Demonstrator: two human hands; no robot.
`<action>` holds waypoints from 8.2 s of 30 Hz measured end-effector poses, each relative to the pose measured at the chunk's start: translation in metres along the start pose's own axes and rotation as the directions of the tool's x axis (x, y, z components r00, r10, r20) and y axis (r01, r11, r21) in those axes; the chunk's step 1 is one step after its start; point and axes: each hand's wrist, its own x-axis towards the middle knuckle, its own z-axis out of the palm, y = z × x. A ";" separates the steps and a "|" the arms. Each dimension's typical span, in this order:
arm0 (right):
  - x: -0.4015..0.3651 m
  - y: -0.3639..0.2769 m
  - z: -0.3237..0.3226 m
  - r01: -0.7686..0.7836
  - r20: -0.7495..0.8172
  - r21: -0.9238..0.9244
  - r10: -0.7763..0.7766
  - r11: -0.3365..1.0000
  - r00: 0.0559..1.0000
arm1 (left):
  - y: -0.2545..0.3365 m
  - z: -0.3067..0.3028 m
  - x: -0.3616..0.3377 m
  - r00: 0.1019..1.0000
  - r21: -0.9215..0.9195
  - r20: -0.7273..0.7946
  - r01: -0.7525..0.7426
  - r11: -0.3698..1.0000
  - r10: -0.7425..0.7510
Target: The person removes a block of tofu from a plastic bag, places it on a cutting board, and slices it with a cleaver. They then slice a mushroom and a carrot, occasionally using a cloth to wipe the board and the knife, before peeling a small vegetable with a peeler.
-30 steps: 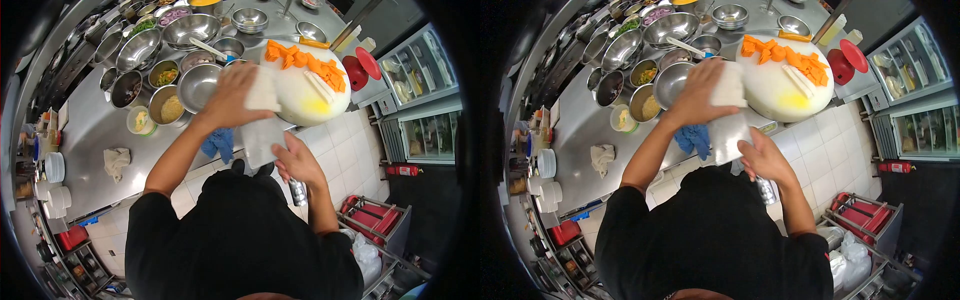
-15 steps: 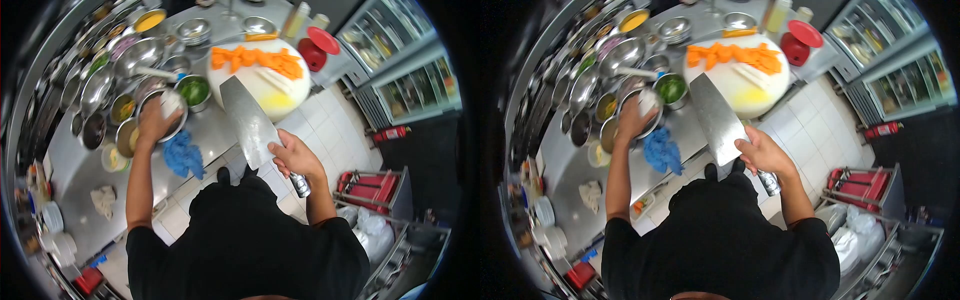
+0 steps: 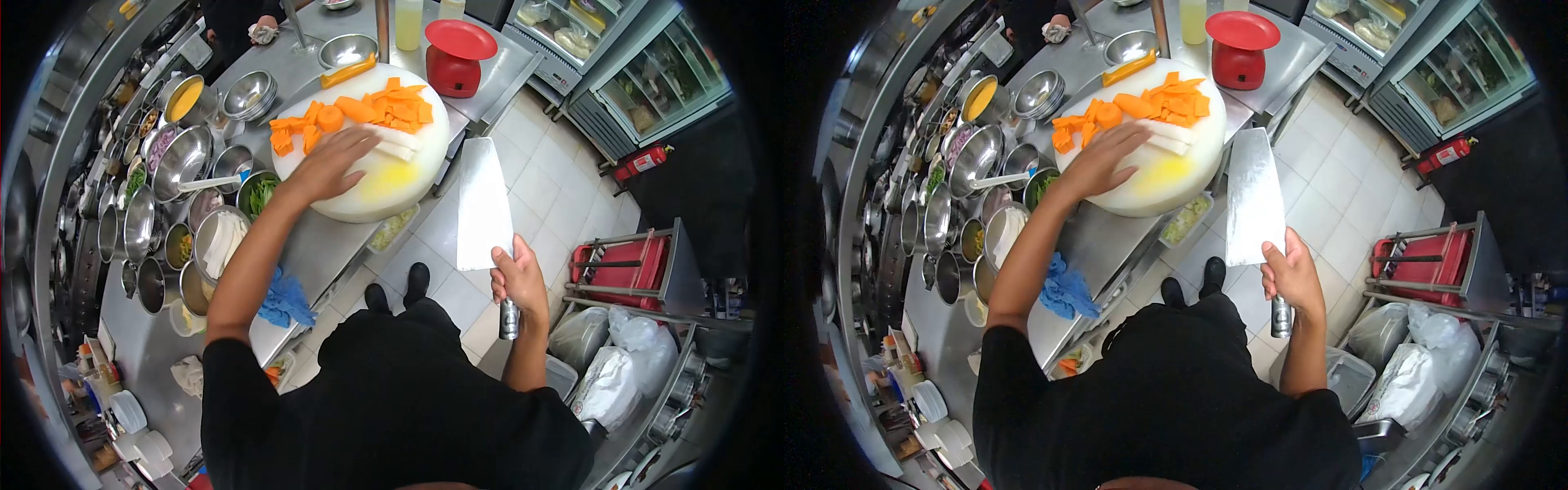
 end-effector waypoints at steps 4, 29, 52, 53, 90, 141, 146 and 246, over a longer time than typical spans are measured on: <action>-0.002 0.010 -0.010 -0.039 0.058 0.018 0.038 0.999 0.998 | -0.009 0.022 0.055 0.980 0.091 0.182 0.060 0.994 -0.076; 0.028 0.012 -0.001 -0.163 0.294 -0.026 0.163 0.986 0.942 | -0.014 0.021 0.079 0.916 0.132 0.395 0.026 0.991 -0.076; 0.061 -0.016 0.091 -0.145 0.369 -0.241 0.229 0.960 0.901 | 0.012 0.062 0.005 0.918 -0.217 -0.336 0.141 0.966 -0.209; 0.055 -0.023 0.091 -0.107 0.413 -0.230 0.197 0.967 0.889 | 0.019 0.049 -0.009 0.903 -0.206 -0.348 0.190 0.960 -0.253; 0.103 -0.063 0.070 -0.051 0.594 -0.340 0.256 0.939 0.763 | 0.003 -0.028 -0.329 -0.007 -0.484 -0.275 0.865 0.132 -0.962; 0.126 -0.038 -0.024 -0.068 0.075 0.098 0.061 0.993 0.995 | -0.238 -0.002 0.166 0.712 -0.875 -0.061 0.299 0.381 -0.699; 0.150 -0.049 0.012 0.000 0.367 0.037 -0.014 0.999 0.930 | -0.060 -0.069 0.020 0.811 -0.828 -0.050 0.293 0.478 -0.583; 0.057 -0.065 0.075 0.142 0.263 -0.539 0.006 0.830 0.965 | 0.015 -0.006 -0.074 0.891 -0.948 0.109 0.226 0.222 -0.442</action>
